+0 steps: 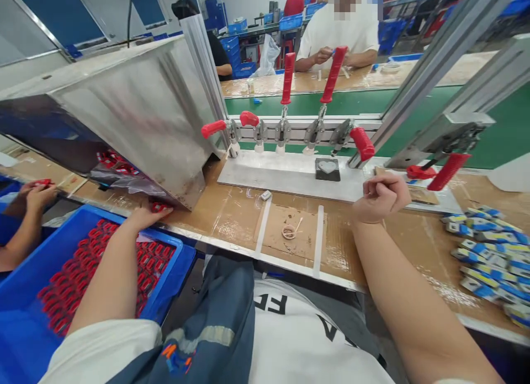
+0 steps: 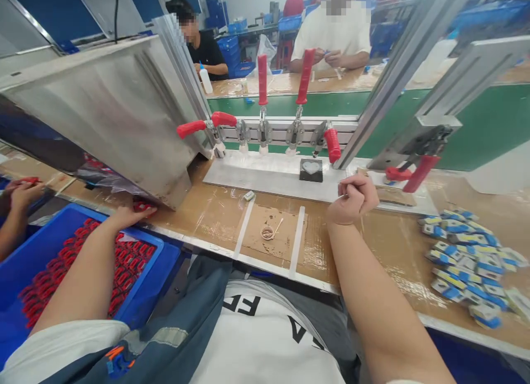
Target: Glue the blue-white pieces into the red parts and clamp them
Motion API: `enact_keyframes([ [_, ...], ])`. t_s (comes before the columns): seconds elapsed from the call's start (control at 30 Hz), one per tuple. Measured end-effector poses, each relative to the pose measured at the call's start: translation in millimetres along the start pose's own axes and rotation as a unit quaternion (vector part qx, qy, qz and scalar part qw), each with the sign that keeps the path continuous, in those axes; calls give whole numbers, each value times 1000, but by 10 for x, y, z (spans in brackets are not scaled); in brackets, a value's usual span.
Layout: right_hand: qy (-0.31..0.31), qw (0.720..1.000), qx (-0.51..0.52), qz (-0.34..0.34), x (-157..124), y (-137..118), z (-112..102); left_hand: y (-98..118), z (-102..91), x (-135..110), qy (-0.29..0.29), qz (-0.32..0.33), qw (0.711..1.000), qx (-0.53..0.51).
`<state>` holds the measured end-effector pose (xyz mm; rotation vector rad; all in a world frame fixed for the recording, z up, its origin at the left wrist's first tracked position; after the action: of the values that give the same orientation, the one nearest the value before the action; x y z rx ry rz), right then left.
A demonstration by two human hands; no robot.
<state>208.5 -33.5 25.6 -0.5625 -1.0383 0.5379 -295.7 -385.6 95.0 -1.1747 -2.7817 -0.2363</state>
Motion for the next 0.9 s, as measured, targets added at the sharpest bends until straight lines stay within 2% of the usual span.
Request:
enact_keyframes([
  [0.07,-25,997,-9,-71,0,-120,-24,6,173,-48,-17,-54,998,28],
  [0.1,-56,992,-3,-110,2,-175,-39,40,239,-109,-29,-75,995,53],
  [0.17,-164,970,5,-178,1,-276,-57,155,333,-293,-39,-67,994,81],
  [0.23,-306,929,-3,-211,-13,-367,-44,334,388,-550,-31,-14,995,97],
  [0.33,-530,830,-42,-166,-68,-488,33,734,440,-980,-6,69,989,131],
  [0.4,-663,737,-73,-105,-123,-559,95,1073,480,-1197,6,115,983,140],
  [0.47,-748,653,-100,-58,-177,-622,144,1427,533,-1281,6,156,979,131],
  [0.53,-790,601,-119,-33,-220,-675,177,1743,596,-1215,4,179,977,114],
  [0.6,-806,577,-128,-21,-254,-716,198,1982,659,-1045,-1,187,978,95],
  [0.7,-810,570,-133,-30,-308,-748,215,2171,728,-768,-12,221,974,53],
  [0.8,-797,585,-134,-67,-369,-731,231,2186,750,-639,5,271,963,5],
  [0.9,-777,604,-134,-118,-422,-682,252,2122,743,-650,22,301,953,-37],
])
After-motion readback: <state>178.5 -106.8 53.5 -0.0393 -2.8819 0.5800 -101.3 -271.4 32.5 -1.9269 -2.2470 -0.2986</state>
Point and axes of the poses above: each hand's wrist, its own x-axis towards the middle knuckle, its own z-axis out of the palm, y = z × x, the point moved 1 cm from there along x, towards the middle knuckle, and after that the axes turned 4 degrees about x, right-handed, at the moved point
